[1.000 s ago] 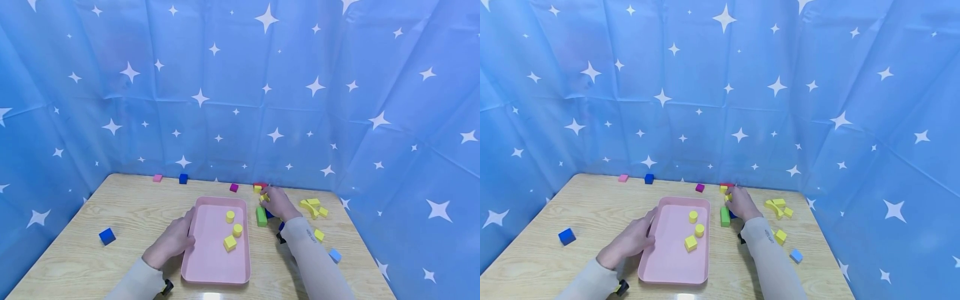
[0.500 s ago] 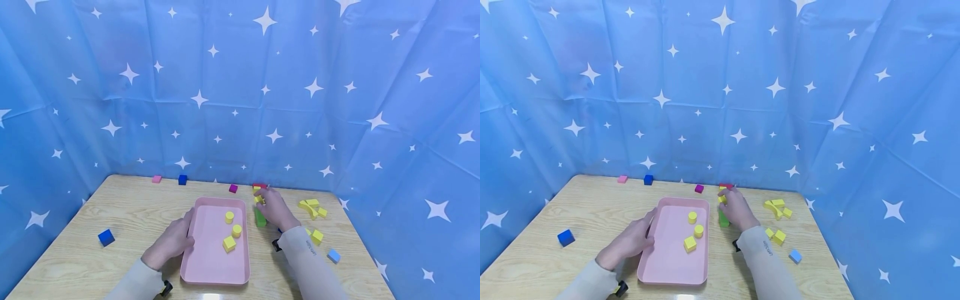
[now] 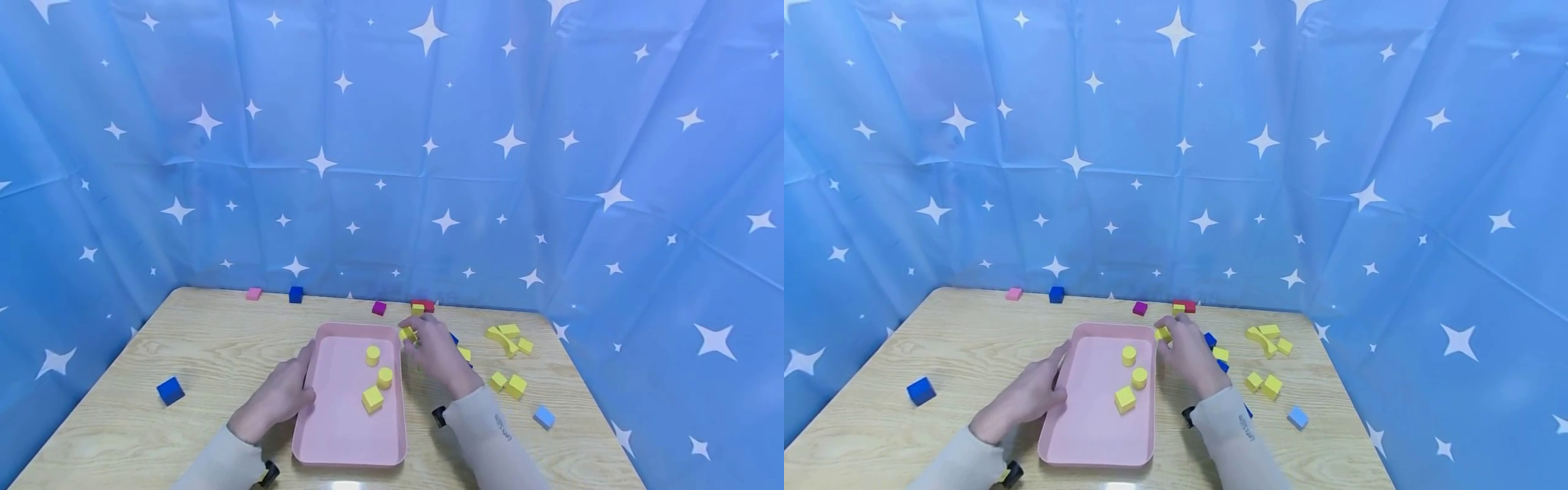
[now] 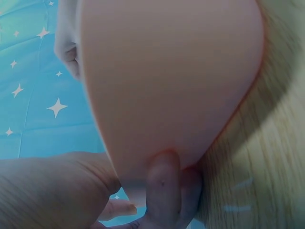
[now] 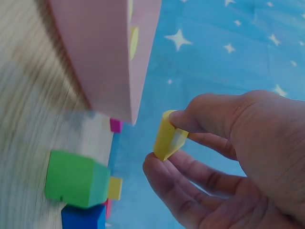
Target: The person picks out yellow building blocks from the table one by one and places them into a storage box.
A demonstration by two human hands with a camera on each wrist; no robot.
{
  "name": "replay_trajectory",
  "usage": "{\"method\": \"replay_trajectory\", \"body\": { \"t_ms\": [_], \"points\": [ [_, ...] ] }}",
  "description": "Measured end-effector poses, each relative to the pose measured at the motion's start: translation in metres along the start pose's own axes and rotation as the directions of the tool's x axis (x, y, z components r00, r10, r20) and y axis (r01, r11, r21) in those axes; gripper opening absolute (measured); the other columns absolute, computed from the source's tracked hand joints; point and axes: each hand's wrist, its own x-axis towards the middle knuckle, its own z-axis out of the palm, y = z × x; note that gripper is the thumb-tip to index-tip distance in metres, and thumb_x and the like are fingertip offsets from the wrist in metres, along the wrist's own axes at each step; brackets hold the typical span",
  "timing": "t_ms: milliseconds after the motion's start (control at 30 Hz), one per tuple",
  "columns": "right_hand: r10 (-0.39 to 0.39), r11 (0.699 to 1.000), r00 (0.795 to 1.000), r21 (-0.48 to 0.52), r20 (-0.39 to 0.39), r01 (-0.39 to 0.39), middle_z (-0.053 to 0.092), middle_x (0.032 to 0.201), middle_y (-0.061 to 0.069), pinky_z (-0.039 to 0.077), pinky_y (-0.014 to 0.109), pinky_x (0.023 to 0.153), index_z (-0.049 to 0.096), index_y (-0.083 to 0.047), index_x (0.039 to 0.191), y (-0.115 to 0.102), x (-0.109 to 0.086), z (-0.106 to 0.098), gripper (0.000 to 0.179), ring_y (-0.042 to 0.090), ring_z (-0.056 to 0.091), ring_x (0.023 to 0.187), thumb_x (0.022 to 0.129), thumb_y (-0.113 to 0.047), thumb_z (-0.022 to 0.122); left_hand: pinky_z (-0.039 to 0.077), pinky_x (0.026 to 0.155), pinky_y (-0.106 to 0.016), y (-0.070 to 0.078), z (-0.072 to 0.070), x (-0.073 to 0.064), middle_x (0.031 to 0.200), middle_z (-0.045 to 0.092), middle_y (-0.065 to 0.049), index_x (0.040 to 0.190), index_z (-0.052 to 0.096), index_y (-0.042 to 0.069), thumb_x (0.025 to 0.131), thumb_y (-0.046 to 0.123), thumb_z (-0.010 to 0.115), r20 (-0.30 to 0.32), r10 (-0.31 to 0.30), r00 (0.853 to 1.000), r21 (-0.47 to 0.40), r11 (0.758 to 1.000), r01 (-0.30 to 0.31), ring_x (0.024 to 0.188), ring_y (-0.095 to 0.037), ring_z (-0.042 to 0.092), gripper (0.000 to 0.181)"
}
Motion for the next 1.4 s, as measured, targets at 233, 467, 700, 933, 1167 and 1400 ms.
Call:
{"method": "replay_trajectory", "body": {
  "t_ms": [233,467,700,933,1167,1400],
  "points": [
    [-0.039,0.998,0.999,0.054,0.029,0.038,0.073,0.142,0.011,0.073,0.045,0.097,0.078,-0.015,0.147,-0.014,-0.016,0.005,0.037,0.025,0.078,0.114,0.110,-0.014,0.079,0.062,0.117,-0.058,0.000,0.001,-0.001,0.167,0.059,-0.039,0.180,0.025,-0.011,0.095,-0.009,0.074,0.002,0.008,1.000,0.016,1.000,-0.008,0.137,-0.037,0.072,0.099],
    [-0.102,0.992,0.993,0.077,0.065,0.097,0.073,0.137,0.009,0.073,0.042,0.095,0.078,-0.017,0.146,-0.028,-0.024,0.007,0.036,0.023,0.078,0.112,0.110,-0.014,0.080,0.066,0.112,-0.055,0.000,0.000,0.002,0.168,0.058,-0.038,0.180,0.026,-0.010,0.095,-0.010,0.074,0.000,0.009,1.000,0.013,1.000,-0.009,0.127,-0.033,0.075,0.098],
    [-0.177,0.983,0.977,0.070,0.120,0.169,0.074,0.139,0.011,0.073,0.039,0.095,0.077,-0.014,0.145,-0.042,-0.032,0.010,0.036,0.026,0.079,0.114,0.109,-0.009,0.080,0.067,0.106,-0.050,-0.001,0.000,0.003,0.165,0.061,-0.037,0.180,0.027,-0.010,0.094,-0.010,0.074,0.001,0.008,1.000,0.009,1.000,-0.008,0.122,-0.031,0.076,0.098],
    [-0.256,0.966,0.951,0.020,0.176,0.256,0.074,0.132,0.009,0.070,0.027,0.090,0.081,-0.011,0.140,-0.055,-0.039,0.017,0.035,0.015,0.074,0.100,0.106,-0.009,0.084,0.066,0.108,-0.052,-0.002,0.001,0.001,0.167,0.060,-0.037,0.180,0.027,-0.010,0.094,-0.010,0.074,-0.007,0.013,1.000,0.011,1.000,-0.013,0.128,-0.033,0.074,0.098],
    [-0.294,0.951,0.920,-0.022,0.261,0.310,0.076,0.120,0.004,0.061,0.017,0.081,0.085,-0.014,0.134,-0.065,-0.043,0.025,0.031,0.007,0.061,0.089,0.104,-0.009,0.087,0.066,0.099,-0.045,-0.001,0.001,0.001,0.161,0.065,-0.036,0.179,0.027,-0.012,0.094,-0.009,0.077,-0.006,0.023,1.000,0.031,0.999,-0.023,0.116,-0.029,0.074,0.099],
    [-0.314,0.941,0.904,-0.031,0.291,0.337,0.078,0.119,0.001,0.063,0.018,0.087,0.087,-0.016,0.132,-0.072,-0.048,0.028,0.032,0.005,0.062,0.095,0.102,-0.007,0.090,0.064,0.115,-0.055,-0.001,0.001,0.000,0.162,0.065,-0.036,0.180,0.027,-0.010,0.095,-0.009,0.077,-0.008,0.016,1.000,0.030,0.999,-0.016,0.123,-0.029,0.073,0.099]
  ]
}}
